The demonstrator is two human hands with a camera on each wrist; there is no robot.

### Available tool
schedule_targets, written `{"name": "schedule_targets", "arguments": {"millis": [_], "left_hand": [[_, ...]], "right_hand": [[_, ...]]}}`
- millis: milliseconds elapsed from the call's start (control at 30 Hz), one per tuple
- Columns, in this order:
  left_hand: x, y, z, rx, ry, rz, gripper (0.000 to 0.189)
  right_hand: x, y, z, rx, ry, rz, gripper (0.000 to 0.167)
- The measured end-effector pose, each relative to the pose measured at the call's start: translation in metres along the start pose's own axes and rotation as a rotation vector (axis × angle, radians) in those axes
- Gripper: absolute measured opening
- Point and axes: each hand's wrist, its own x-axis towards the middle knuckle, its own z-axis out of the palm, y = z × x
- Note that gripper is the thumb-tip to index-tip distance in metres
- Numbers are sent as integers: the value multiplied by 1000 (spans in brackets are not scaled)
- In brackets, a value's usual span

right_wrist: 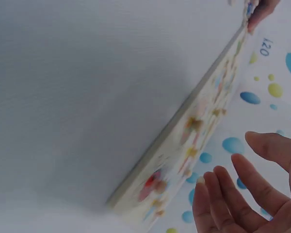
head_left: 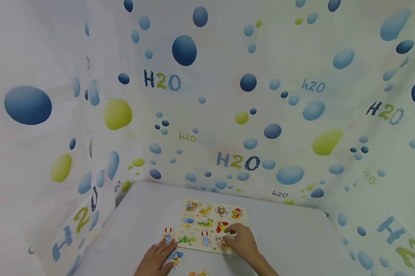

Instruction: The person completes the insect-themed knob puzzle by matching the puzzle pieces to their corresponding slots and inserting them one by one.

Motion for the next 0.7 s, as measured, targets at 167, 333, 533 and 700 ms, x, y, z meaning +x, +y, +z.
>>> {"name": "schedule_targets", "arguments": {"millis": [167,333,533,700], "left_hand": [[-1,-1,-2,-37,-50,-30,64],[-1,-3,-3,-43,-39,-49,66],[3,3,-7,-90,-49,-33,65],[2,5,-12,-110,-28,-31,59]], "right_hand": [[-19,14,-10,-77,34,59,21],[-29,22,-15,-157,-24,135,43],[-36,32,-18,-180,-108,216,54],[-38,34,-15,-200,-121,206,50]]}}
